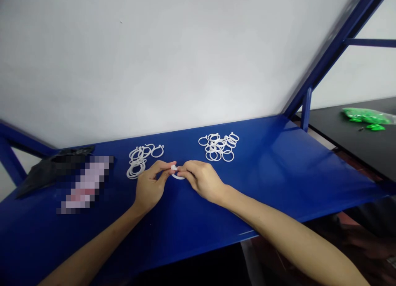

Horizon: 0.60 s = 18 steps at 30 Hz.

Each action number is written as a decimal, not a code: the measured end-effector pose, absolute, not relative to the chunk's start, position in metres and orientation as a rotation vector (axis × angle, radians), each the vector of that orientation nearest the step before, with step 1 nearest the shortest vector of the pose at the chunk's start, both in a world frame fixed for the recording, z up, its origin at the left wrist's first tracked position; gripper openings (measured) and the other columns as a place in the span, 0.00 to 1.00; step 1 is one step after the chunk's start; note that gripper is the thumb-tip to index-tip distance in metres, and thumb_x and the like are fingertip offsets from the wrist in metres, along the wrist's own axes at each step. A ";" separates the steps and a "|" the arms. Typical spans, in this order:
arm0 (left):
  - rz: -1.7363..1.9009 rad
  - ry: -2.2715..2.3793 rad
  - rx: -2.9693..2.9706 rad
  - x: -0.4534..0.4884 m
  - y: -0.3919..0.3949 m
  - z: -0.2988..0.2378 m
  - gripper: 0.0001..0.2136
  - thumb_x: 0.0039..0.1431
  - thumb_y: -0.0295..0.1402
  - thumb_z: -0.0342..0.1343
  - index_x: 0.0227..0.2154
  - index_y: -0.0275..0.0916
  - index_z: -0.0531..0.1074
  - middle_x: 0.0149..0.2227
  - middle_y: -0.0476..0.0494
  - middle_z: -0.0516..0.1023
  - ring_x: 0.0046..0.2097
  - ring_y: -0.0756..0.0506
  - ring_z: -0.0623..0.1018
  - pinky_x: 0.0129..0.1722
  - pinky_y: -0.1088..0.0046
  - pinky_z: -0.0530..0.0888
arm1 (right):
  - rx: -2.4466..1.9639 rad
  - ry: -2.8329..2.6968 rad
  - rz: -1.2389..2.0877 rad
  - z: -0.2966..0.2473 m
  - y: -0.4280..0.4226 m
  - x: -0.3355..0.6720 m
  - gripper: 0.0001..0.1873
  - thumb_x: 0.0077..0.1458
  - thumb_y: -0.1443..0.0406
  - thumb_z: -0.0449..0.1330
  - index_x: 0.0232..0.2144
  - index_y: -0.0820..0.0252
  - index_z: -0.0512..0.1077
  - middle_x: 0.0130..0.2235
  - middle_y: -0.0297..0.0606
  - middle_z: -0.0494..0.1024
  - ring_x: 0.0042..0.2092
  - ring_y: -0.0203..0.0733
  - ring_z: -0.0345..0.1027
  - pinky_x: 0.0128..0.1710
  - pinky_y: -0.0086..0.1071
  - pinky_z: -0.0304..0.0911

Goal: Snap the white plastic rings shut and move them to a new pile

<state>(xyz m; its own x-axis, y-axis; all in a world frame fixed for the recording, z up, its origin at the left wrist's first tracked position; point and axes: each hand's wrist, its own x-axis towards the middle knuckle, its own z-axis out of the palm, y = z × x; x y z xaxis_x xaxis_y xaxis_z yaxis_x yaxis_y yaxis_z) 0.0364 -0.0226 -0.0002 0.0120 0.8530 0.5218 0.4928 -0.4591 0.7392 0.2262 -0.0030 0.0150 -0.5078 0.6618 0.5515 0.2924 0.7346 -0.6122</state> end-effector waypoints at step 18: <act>1.029 2.002 2.616 -0.001 0.020 -0.013 0.14 0.63 0.41 0.54 0.44 0.38 0.77 0.45 0.34 0.78 0.50 0.35 0.71 0.51 0.51 0.68 | -1.311 -2.000 0.094 0.021 0.051 0.265 0.08 0.63 0.63 0.55 0.34 0.56 0.74 0.36 0.41 0.76 0.41 0.47 0.69 0.42 0.39 0.64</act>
